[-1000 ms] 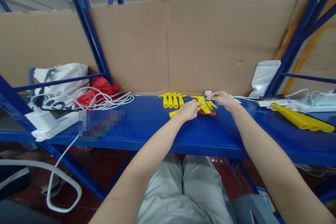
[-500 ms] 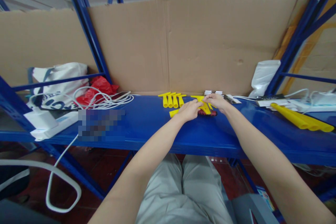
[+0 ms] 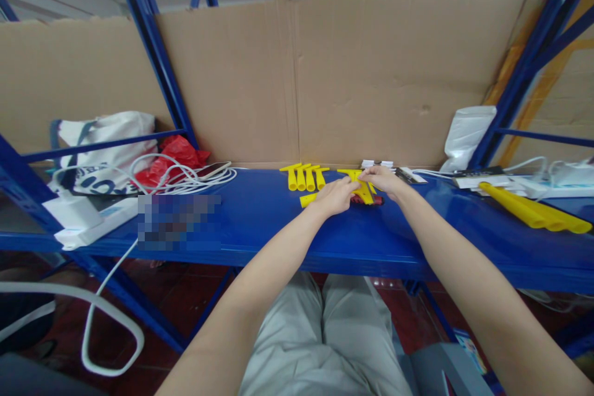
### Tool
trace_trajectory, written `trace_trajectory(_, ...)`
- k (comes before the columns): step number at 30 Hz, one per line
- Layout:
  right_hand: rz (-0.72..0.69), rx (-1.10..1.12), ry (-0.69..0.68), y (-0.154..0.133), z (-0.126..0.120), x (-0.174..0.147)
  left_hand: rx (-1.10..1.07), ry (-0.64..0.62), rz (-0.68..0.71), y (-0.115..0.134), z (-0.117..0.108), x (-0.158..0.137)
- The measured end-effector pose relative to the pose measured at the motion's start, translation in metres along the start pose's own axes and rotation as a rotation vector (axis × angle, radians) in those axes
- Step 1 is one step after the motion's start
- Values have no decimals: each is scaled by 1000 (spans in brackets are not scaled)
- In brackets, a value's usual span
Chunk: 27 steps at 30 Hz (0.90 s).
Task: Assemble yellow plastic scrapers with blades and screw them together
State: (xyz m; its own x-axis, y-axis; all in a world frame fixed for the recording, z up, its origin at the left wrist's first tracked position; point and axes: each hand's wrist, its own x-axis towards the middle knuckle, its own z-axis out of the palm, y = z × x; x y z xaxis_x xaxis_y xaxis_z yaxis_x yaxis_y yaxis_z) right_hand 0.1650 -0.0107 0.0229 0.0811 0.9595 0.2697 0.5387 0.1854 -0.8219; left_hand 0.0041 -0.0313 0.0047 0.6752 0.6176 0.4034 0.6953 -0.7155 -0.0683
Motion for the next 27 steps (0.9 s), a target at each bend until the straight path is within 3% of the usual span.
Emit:
trace_trajectory(21,31,143,102,4,1,5,-53,38,-26,-3,2,2)
trace_trajectory(27,41,74,-75,3,-5,1,-99,79,-143,-6,3,2)
